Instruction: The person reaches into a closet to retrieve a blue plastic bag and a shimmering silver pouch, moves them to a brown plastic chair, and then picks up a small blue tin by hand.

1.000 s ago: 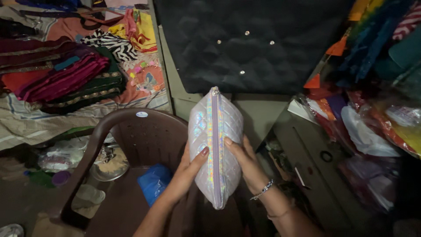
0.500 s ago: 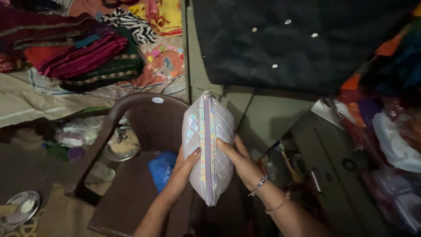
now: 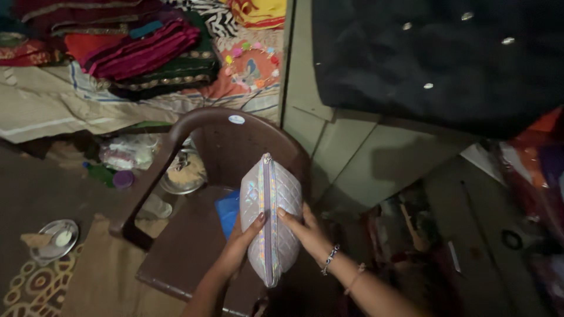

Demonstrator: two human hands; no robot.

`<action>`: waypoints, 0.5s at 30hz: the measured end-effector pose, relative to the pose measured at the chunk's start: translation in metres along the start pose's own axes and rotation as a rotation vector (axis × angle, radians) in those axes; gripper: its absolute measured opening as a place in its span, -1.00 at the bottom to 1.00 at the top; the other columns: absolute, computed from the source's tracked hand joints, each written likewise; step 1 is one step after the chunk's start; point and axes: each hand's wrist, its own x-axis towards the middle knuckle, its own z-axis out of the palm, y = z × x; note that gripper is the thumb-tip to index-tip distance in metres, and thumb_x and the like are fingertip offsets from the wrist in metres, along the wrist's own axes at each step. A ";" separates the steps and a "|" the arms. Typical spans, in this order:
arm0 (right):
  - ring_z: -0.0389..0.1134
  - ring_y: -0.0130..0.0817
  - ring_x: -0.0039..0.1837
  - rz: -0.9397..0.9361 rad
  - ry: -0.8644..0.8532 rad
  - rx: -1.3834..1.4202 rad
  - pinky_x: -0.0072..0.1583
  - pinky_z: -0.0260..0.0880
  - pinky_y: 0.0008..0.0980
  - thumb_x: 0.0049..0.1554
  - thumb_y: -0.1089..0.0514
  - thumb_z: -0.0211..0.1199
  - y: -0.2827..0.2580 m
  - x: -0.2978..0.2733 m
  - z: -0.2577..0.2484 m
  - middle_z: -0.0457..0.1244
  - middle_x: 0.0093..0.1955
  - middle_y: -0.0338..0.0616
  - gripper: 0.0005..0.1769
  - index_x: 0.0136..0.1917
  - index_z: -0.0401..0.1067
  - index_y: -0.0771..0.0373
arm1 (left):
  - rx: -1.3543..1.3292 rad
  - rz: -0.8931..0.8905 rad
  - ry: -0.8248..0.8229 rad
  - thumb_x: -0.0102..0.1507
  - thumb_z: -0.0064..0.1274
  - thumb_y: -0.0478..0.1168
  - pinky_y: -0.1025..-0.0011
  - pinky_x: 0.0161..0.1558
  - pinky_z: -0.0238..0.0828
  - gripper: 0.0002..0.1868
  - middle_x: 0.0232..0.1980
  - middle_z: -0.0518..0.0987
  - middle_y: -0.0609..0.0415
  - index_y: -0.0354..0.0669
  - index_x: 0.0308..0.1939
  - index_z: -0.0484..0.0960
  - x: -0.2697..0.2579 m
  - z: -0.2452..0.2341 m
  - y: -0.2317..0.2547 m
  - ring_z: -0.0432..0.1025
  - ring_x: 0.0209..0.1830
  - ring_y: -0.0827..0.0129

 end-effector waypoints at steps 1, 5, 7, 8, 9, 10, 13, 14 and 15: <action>0.21 -0.24 0.51 0.004 -0.018 -0.012 0.45 0.20 -0.26 0.02 -0.35 0.29 0.004 0.005 0.003 0.17 0.53 -0.02 0.07 0.60 0.00 0.17 | -0.032 0.030 0.010 0.19 0.12 0.11 0.19 0.34 0.27 -0.08 0.41 0.41 -0.17 -0.18 0.51 0.12 0.002 -0.004 -0.005 0.34 0.39 0.10; 0.26 -0.22 0.49 0.018 -0.091 -0.032 0.44 0.24 -0.26 0.02 -0.34 0.31 0.020 0.021 0.018 0.20 0.50 0.02 0.09 0.60 -0.02 0.21 | -0.125 0.105 0.071 0.19 0.18 -0.02 0.19 0.22 0.40 -0.14 0.30 0.50 -0.23 -0.30 0.47 0.20 0.007 -0.024 -0.029 0.45 0.24 0.08; 0.24 -0.22 0.51 0.038 -0.107 -0.036 0.45 0.24 -0.25 0.02 -0.32 0.32 0.027 0.028 0.025 0.16 0.51 0.00 0.13 0.63 -0.09 0.18 | -0.131 0.099 0.134 0.18 0.18 -0.06 0.18 0.17 0.44 -0.16 0.27 0.52 -0.25 -0.31 0.45 0.21 0.010 -0.035 -0.039 0.49 0.18 0.07; 0.23 -0.21 0.51 0.017 -0.116 -0.058 0.45 0.22 -0.25 0.01 -0.32 0.32 0.031 0.034 0.029 0.17 0.51 0.01 0.13 0.63 -0.07 0.19 | -0.124 0.088 0.177 0.17 0.19 -0.07 0.17 0.15 0.46 -0.16 0.25 0.53 -0.26 -0.31 0.44 0.21 0.014 -0.038 -0.043 0.50 0.16 0.05; 0.22 -0.20 0.51 0.002 -0.126 -0.080 0.45 0.21 -0.24 0.00 -0.33 0.33 0.037 0.037 0.034 0.18 0.52 0.02 0.13 0.63 -0.04 0.20 | -0.118 0.070 0.222 0.16 0.19 -0.08 0.16 0.13 0.47 -0.16 0.24 0.54 -0.27 -0.31 0.43 0.21 0.015 -0.043 -0.048 0.51 0.13 0.04; 0.22 -0.20 0.52 -0.013 -0.135 -0.101 0.45 0.19 -0.24 -0.01 -0.33 0.33 0.043 0.043 0.037 0.18 0.52 0.03 0.14 0.63 -0.02 0.20 | -0.117 0.017 0.262 0.15 0.19 -0.08 0.19 0.14 0.47 -0.16 0.24 0.54 -0.23 -0.27 0.44 0.21 0.014 -0.048 -0.052 0.52 0.14 0.08; 0.29 -0.10 0.49 0.112 -0.206 -0.168 0.44 0.29 -0.18 -0.04 -0.34 0.35 0.064 0.063 0.044 0.18 0.50 0.10 0.19 0.63 -0.09 0.19 | -0.108 -0.072 0.349 0.14 0.20 -0.05 0.26 0.15 0.46 -0.15 0.25 0.56 -0.18 -0.22 0.45 0.23 0.006 -0.060 -0.065 0.54 0.14 0.15; 0.24 -0.11 0.51 0.099 -0.225 -0.176 0.46 0.25 -0.18 -0.04 -0.35 0.35 0.074 0.066 0.048 0.16 0.52 0.09 0.20 0.64 -0.11 0.19 | -0.103 -0.042 0.355 0.14 0.21 -0.03 0.26 0.14 0.47 -0.16 0.24 0.57 -0.20 -0.27 0.43 0.26 0.005 -0.064 -0.071 0.54 0.13 0.14; 0.20 -0.13 0.53 0.082 -0.244 -0.187 0.47 0.21 -0.18 -0.03 -0.35 0.34 0.082 0.070 0.052 0.14 0.54 0.07 0.21 0.64 -0.12 0.19 | -0.099 -0.008 0.360 0.15 0.22 -0.02 0.26 0.12 0.48 -0.16 0.23 0.58 -0.22 -0.32 0.42 0.29 0.004 -0.068 -0.076 0.55 0.12 0.13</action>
